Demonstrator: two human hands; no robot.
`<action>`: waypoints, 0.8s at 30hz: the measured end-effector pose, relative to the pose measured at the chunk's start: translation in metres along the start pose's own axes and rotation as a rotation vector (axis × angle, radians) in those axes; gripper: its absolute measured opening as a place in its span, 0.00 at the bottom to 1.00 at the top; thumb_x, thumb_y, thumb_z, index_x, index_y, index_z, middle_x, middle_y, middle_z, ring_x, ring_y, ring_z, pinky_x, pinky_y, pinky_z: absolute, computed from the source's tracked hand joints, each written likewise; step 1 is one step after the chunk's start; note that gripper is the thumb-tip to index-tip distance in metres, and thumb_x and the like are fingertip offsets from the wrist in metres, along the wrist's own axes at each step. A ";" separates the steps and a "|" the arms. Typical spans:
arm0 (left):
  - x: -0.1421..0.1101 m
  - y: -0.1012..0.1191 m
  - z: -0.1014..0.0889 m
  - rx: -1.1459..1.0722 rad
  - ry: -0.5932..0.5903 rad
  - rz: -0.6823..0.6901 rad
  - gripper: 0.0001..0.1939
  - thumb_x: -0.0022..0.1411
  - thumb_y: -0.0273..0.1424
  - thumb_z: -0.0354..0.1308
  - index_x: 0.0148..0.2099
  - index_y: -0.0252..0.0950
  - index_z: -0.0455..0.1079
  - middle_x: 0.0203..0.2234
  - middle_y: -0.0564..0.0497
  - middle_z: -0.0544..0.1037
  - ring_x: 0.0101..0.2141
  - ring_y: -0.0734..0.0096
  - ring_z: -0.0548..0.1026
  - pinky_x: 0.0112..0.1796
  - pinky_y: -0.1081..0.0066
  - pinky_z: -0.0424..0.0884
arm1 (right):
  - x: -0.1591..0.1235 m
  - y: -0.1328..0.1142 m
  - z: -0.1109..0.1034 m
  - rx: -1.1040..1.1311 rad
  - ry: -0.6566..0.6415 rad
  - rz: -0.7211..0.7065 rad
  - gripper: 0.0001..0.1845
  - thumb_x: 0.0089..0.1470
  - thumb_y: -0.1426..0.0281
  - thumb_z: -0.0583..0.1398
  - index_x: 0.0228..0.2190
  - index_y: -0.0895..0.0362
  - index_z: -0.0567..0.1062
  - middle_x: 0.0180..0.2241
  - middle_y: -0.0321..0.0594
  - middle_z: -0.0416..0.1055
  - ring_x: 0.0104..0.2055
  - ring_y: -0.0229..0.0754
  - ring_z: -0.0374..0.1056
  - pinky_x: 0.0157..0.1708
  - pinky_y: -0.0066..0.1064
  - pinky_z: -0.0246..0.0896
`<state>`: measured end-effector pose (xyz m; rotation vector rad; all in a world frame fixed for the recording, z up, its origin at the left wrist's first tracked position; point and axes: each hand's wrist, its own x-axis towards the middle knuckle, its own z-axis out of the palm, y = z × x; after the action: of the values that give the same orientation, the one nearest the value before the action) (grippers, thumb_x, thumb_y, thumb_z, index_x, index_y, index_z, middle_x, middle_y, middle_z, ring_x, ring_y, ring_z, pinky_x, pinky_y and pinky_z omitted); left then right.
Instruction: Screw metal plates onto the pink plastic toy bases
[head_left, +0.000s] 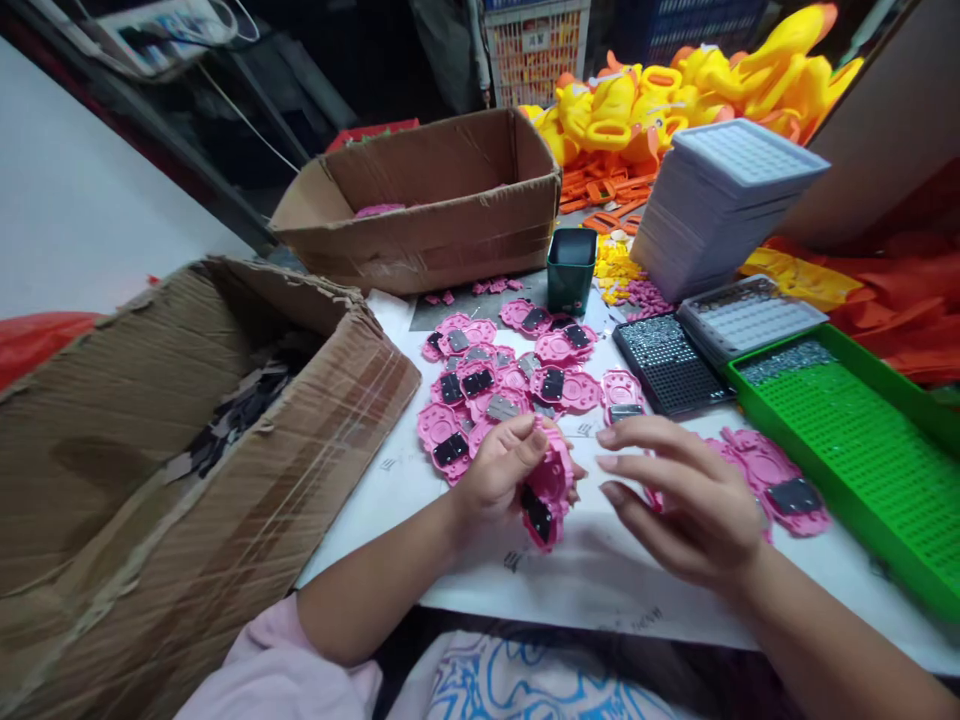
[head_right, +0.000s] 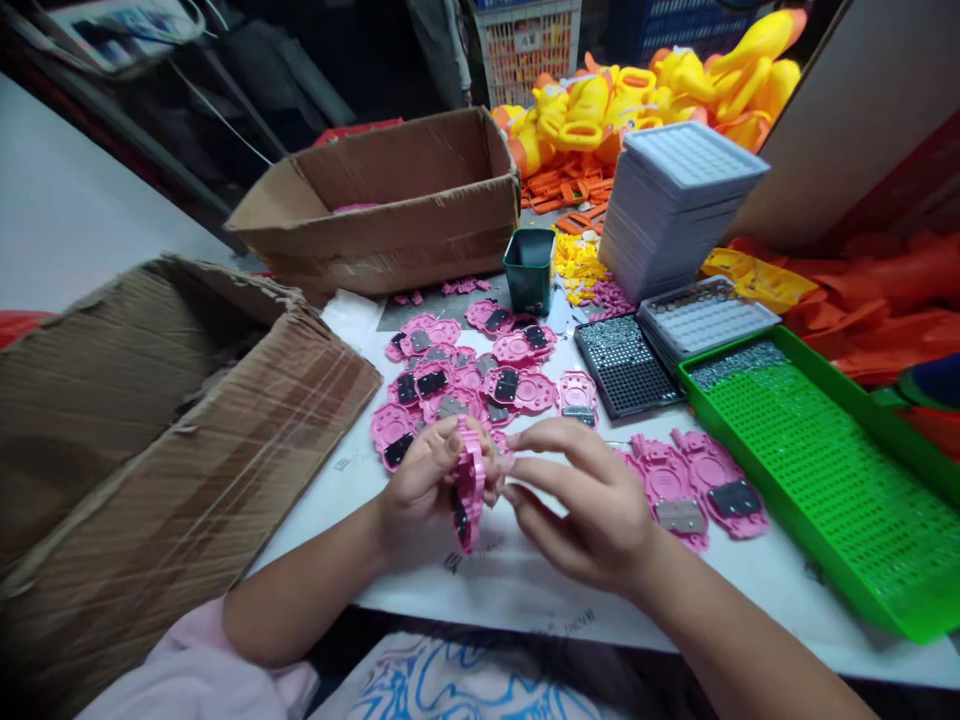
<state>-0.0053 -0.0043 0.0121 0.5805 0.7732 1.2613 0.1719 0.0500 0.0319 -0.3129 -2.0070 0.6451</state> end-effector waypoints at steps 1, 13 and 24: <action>0.001 0.001 0.001 0.002 0.000 -0.021 0.20 0.53 0.44 0.64 0.35 0.32 0.66 0.22 0.51 0.75 0.22 0.71 0.75 0.24 0.74 0.72 | 0.000 0.003 -0.002 0.046 0.056 0.070 0.19 0.50 0.81 0.60 0.44 0.56 0.73 0.41 0.45 0.70 0.43 0.43 0.69 0.42 0.36 0.69; -0.001 -0.012 0.009 0.915 0.001 0.027 0.16 0.59 0.31 0.56 0.50 0.35 0.65 0.37 0.48 0.69 0.35 0.71 0.69 0.36 0.69 0.68 | 0.020 0.037 -0.020 0.538 0.723 0.700 0.07 0.46 0.69 0.66 0.31 0.55 0.77 0.31 0.37 0.72 0.31 0.34 0.69 0.25 0.23 0.66; -0.011 -0.023 0.011 1.533 -0.294 0.321 0.22 0.61 0.32 0.56 0.55 0.29 0.61 0.55 0.33 0.64 0.54 0.51 0.65 0.51 0.53 0.66 | 0.017 0.034 -0.016 0.541 0.660 0.693 0.07 0.46 0.69 0.66 0.31 0.54 0.77 0.28 0.36 0.71 0.29 0.35 0.68 0.26 0.25 0.65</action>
<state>0.0159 -0.0194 0.0037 2.1211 1.3509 0.6014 0.1755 0.0910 0.0315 -0.7812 -1.0146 1.2821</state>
